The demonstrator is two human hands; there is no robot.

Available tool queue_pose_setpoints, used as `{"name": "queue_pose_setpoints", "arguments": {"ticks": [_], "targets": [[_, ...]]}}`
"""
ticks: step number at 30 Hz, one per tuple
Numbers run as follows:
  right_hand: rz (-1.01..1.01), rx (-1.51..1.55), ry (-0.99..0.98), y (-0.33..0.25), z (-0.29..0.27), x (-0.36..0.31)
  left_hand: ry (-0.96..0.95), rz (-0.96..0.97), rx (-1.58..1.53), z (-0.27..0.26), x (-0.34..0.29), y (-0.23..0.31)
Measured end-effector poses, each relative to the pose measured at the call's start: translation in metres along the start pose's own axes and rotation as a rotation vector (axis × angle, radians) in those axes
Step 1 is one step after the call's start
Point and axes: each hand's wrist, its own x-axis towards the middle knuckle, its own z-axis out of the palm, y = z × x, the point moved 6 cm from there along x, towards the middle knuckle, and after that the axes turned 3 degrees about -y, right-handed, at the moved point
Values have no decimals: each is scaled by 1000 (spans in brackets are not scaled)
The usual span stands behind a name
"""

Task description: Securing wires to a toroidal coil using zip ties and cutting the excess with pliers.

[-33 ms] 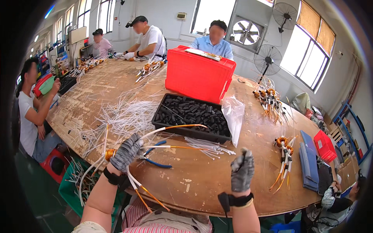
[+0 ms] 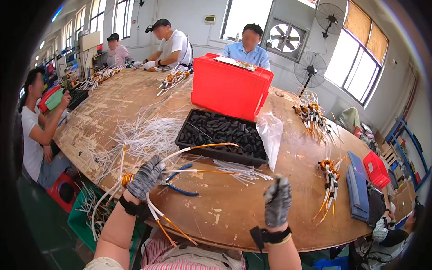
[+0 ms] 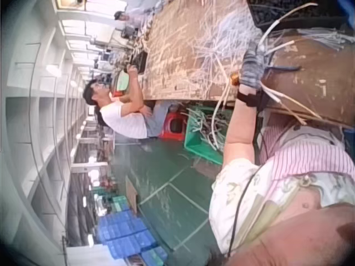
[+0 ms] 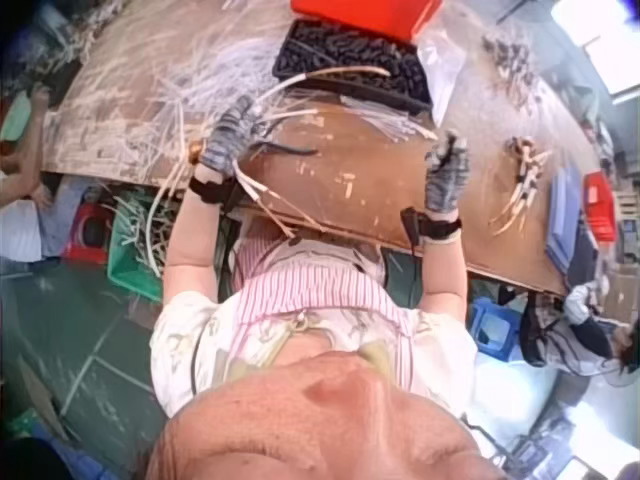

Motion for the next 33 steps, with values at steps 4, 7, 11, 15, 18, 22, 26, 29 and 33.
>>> {"name": "queue_pose_setpoints", "arguments": {"ticks": [4, 7, 11, 15, 18, 22, 26, 29, 33], "targets": [[221, -453, -229, 31, 63, -28, 67, 72, -46, -6, 1, -6], [375, -323, -284, 65, 108, -21, 79, 157, 164, -2, -5, 3], [447, -12, -228, 99, 119, 28, 39, 224, 394, 4, -10, 11], [339, -120, -223, 91, 113, 57, 23, 273, 532, 1, -8, 2], [300, -187, -289, 89, 102, 63, -71, 172, 481, 3, -8, -1], [159, -120, -31, 58, 70, 88, -14, 187, 326, 0, -12, 6], [160, -33, -254, 12, 24, 147, 55, 227, 441, -3, -16, 21], [230, -463, -137, 23, 37, 154, 73, 229, 455, -9, -18, 22], [418, -721, -313, 60, 52, 172, 46, 120, 347, -9, -16, 20]]}}
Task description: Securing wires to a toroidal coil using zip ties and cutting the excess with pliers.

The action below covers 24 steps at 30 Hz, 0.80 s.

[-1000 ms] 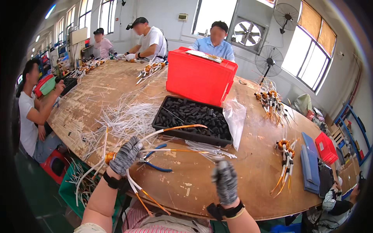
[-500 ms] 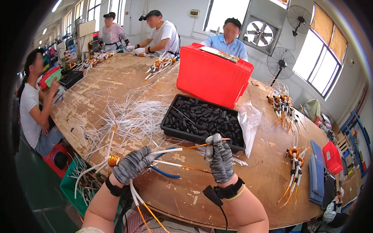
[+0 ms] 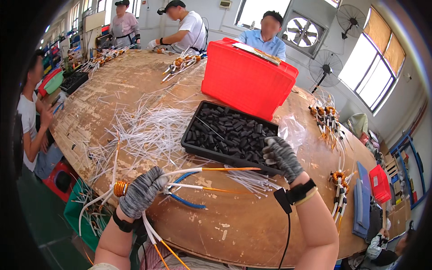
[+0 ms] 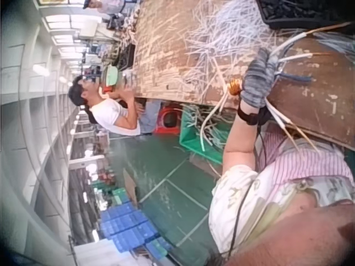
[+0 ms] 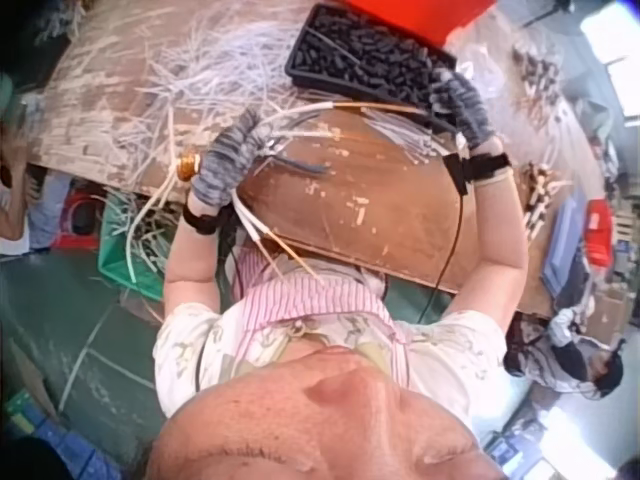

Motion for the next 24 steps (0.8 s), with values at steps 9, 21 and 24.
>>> {"name": "queue_pose_setpoints", "arguments": {"ticks": [9, 21, 24], "targets": [[-186, -1509, 181, 27, -3, 103, 35, 139, -29, 5, 3, -13], [57, -1742, -55, 38, 15, 98, 56, 160, 122, -1, -2, -2], [-44, -1729, -34, 32, 11, 97, 76, 193, 161, -1, -2, -1]]}}
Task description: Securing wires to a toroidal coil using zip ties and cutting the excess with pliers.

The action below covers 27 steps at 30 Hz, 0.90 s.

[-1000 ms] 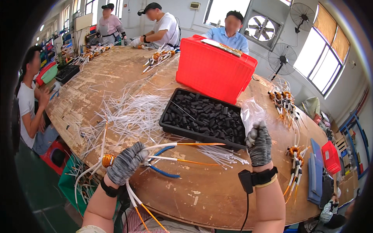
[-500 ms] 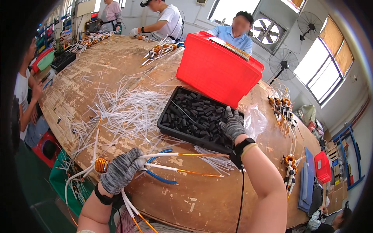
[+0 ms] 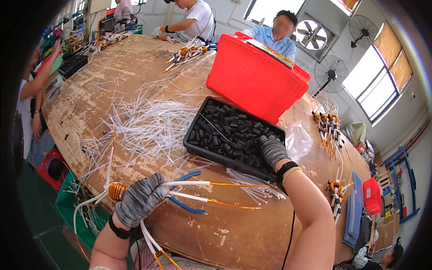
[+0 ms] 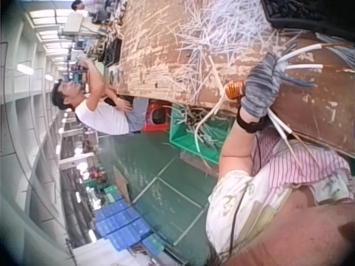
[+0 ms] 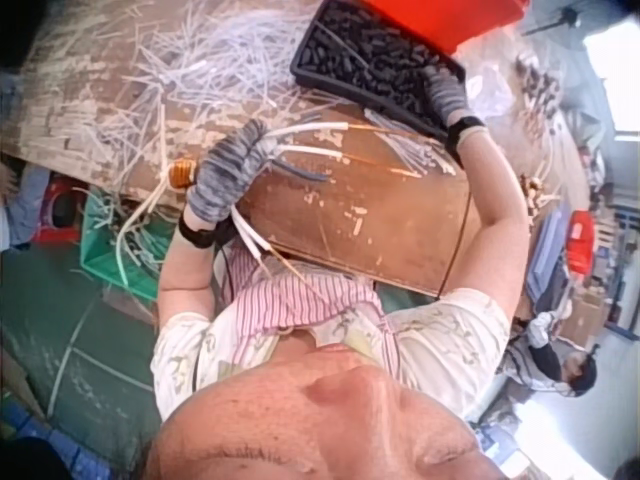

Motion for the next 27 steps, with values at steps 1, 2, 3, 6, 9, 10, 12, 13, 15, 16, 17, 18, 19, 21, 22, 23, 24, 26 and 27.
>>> {"name": "queue_pose_setpoints", "arguments": {"ticks": [1, 2, 3, 6, 9, 10, 12, 13, 15, 16, 17, 18, 19, 21, 22, 23, 24, 26, 27], "targets": [[-4, 71, 23, 6, -5, 2, 10, 12, 7, 0, 0, 1], [13, 173, 106, 26, -1, 9, 6, 23, 4, 2, 1, 2], [26, 171, 110, 46, 11, 9, -17, 9, -32, 4, 3, 1], [127, 1342, 45, 48, 14, -8, -33, -29, -82, 4, 1, -3], [13, 1912, -33, 29, 5, -31, -19, -46, -116, 4, -3, -9], [31, 1996, -22, 25, 2, -41, -20, -51, -134, 6, -4, -12], [65, 2144, -25, 25, 11, -47, -39, -84, -164, 7, -4, -13], [98, 2290, -31, 27, 18, -48, -55, -119, -194, 8, -2, -13], [117, 2313, -2, 34, 30, -51, -101, -134, -215, 9, 1, -9], [120, 2311, -6, 35, 31, -54, -85, -116, -172, 9, 1, -8], [124, 2308, -10, 36, 33, -57, -69, -96, -130, 9, 1, -7], [86, 2329, 23, 39, 35, -59, -73, -91, -129, 10, 1, -6], [85, 2334, 23, 37, 34, -63, -48, -65, -97, 8, 0, -4], [23, 2382, 27, 35, 29, -78, -27, -36, -63, 5, -2, -2], [-18, 2374, 25, 25, 20, -89, -41, -77, -100, 7, -3, -9], [-15, 2376, 31, 22, 19, -101, -56, -112, -138, 8, -2, -11], [-92, 2362, 106, 20, 16, -113, -60, -109, -138, 8, -1, -8], [-154, 2264, 176, 19, 7, -141, -83, -146, -298, 7, -2, -2], [-262, 2233, 116, 20, 12, -150, -83, -147, -295, 9, -2, -5]]}}
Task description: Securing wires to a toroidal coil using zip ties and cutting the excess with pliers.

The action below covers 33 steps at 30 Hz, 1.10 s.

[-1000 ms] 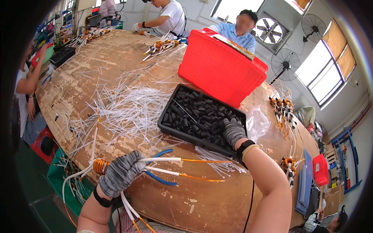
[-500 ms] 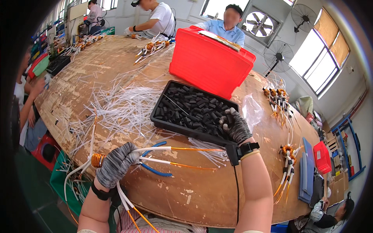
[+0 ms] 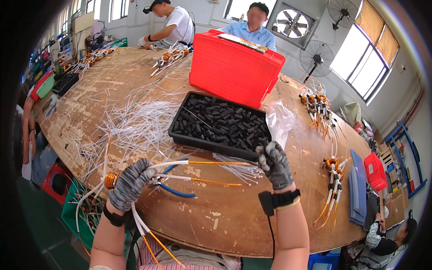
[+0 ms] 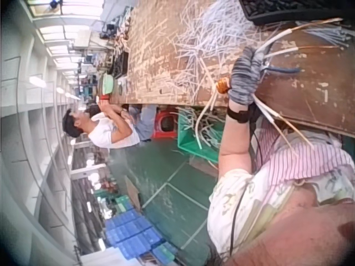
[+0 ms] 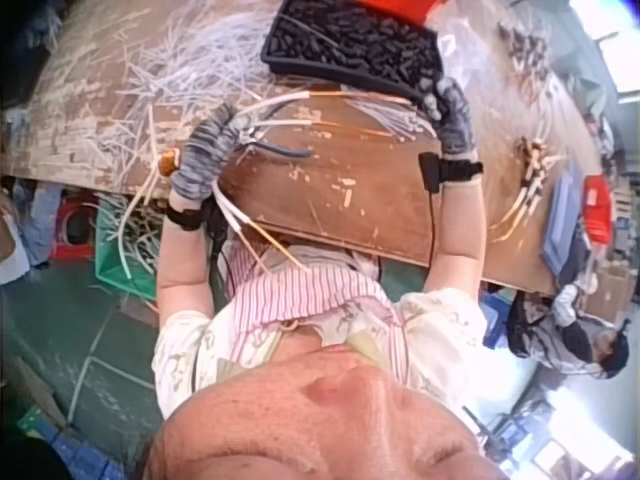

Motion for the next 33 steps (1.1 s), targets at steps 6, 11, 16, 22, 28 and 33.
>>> {"name": "queue_pose_setpoints", "arguments": {"ticks": [6, 11, 16, 22, 28, 33], "targets": [[135, 167, 79, 21, 24, -59, -30, 33, -125, 4, 2, -9], [152, 229, 76, 29, 40, -71, -28, -41, -221, 3, -1, -6], [149, 271, 76, 42, 34, -73, -65, -13, -129, 5, 0, 1], [153, 179, 169, 38, 40, -73, -52, -3, -104, 4, -2, 0], [114, 188, 171, 32, 42, -68, -54, -6, -133, 4, -2, 1], [104, 159, 179, 27, 46, -65, -40, 34, -79, 2, -2, -3]]}}
